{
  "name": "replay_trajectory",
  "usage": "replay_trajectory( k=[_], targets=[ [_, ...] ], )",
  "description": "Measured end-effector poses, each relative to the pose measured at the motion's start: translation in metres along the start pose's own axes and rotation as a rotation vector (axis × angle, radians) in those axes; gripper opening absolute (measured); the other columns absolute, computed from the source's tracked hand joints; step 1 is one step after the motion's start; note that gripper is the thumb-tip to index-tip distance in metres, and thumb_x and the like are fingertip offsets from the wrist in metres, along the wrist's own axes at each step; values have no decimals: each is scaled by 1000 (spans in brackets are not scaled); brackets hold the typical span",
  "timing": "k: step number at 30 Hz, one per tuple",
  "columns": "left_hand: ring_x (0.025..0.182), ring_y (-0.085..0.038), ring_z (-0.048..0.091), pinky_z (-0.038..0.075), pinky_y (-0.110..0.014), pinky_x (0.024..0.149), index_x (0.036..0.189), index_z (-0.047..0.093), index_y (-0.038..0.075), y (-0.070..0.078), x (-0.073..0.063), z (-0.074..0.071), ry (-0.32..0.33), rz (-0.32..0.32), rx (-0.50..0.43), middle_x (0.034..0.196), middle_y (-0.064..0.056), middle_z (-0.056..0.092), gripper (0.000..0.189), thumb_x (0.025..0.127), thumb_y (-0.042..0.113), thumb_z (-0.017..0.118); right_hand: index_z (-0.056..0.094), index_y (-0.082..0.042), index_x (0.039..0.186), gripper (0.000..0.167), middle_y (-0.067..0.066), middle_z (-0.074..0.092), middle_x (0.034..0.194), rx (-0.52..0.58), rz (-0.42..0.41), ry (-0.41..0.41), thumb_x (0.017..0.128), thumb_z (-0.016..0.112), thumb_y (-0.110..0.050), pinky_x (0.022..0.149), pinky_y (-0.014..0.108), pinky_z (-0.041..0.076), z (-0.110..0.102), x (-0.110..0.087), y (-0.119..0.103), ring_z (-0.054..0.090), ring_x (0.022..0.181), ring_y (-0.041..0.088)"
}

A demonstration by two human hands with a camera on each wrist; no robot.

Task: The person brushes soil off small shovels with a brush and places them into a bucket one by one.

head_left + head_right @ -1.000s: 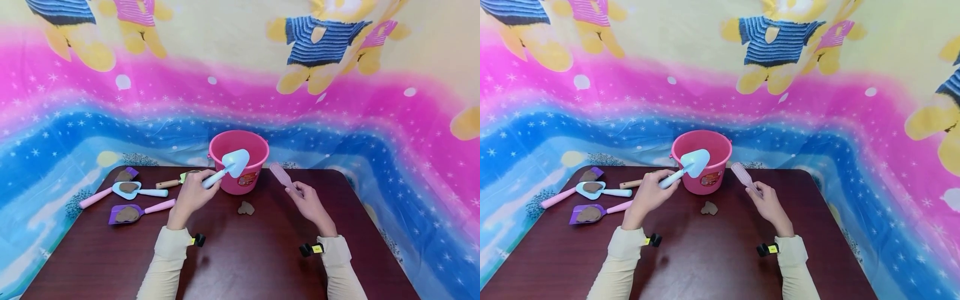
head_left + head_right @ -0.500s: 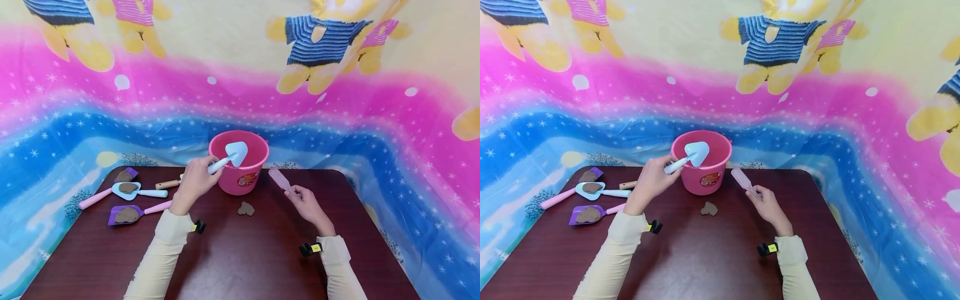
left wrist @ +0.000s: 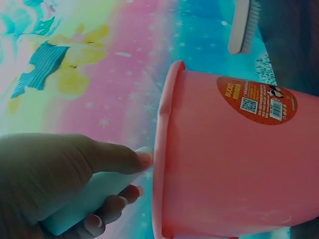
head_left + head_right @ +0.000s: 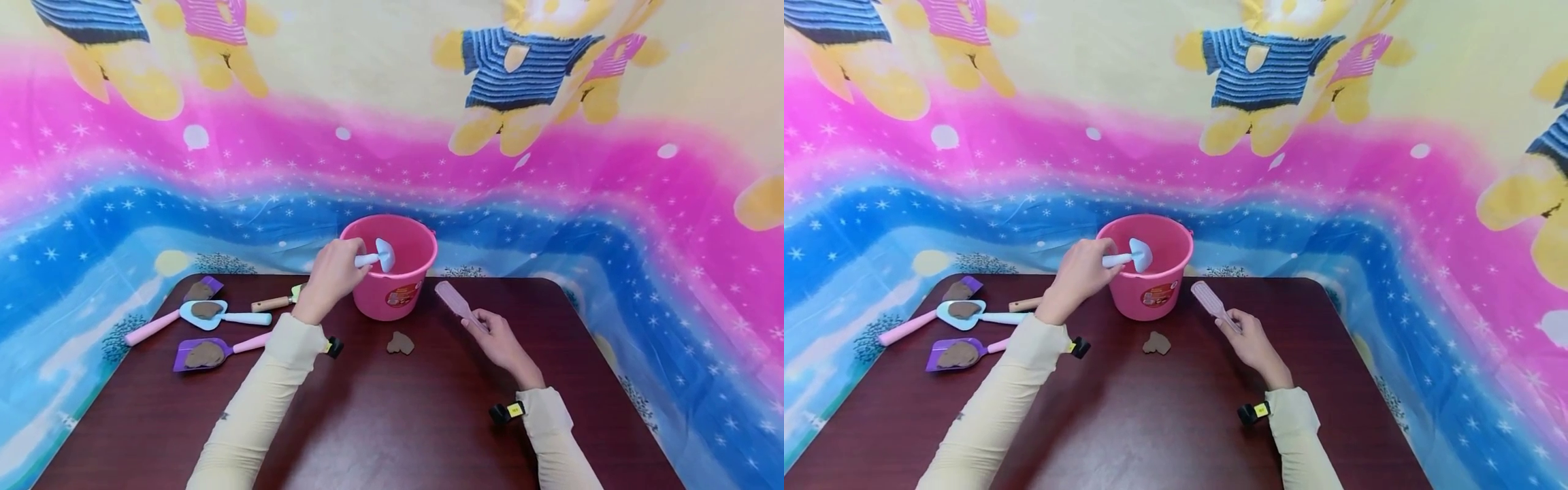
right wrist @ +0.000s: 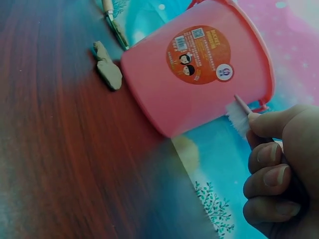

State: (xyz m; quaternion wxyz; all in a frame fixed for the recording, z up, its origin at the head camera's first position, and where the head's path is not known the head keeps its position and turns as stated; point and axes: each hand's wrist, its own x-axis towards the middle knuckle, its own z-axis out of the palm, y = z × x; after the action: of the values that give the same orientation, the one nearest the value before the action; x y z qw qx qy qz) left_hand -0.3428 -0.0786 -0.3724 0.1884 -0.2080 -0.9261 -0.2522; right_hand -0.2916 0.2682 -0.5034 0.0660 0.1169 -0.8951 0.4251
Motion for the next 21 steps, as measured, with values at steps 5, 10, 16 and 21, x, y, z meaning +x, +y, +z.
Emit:
replay_trajectory(
  k=[5, 10, 16, 21],
  targets=[
    [82, -30, 66, 57, -43, 75, 101, 74, 1, -1, 12, 6, -28, 10, 23, 92, -13, 73, 26, 82, 14, 85, 65, -8, 98, 20, -2, 45, 65, 2, 5, -10, 101, 64, -27, 55, 26, 38, 4, -3, 1, 43, 56, 11],
    [80, -29, 67, 57, -42, 77, 94, 74, 1, -3, 19, 14, -18, -8, 16, 87, -11, 72, 20, 82, 14, 85, 65, -9, 98, 19, -2, 46, 65, 4, 9, -40, 101, 64, -28, 55, 25, 38, 7, -6, 2, 42, 56, 10],
    [74, -27, 65, 56, -40, 73, 86, 72, 2, -2, 28, 19, 0, -14, 6, 77, -10, 69, 17, 84, 13, 83, 66, -9, 99, 19, -3, 47, 65, 21, 9, -53, 101, 65, -28, 55, 26, 38, 9, -9, 1, 42, 56, 10],
    [76, -25, 63, 54, -39, 74, 80, 73, 4, -5, 36, 26, -33, -44, -22, 72, -7, 67, 15, 85, 14, 83, 67, -6, 99, 22, -3, 45, 64, 32, 10, -60, 101, 64, -28, 55, 25, 38, 9, -11, 2, 41, 55, 9]
  ],
)
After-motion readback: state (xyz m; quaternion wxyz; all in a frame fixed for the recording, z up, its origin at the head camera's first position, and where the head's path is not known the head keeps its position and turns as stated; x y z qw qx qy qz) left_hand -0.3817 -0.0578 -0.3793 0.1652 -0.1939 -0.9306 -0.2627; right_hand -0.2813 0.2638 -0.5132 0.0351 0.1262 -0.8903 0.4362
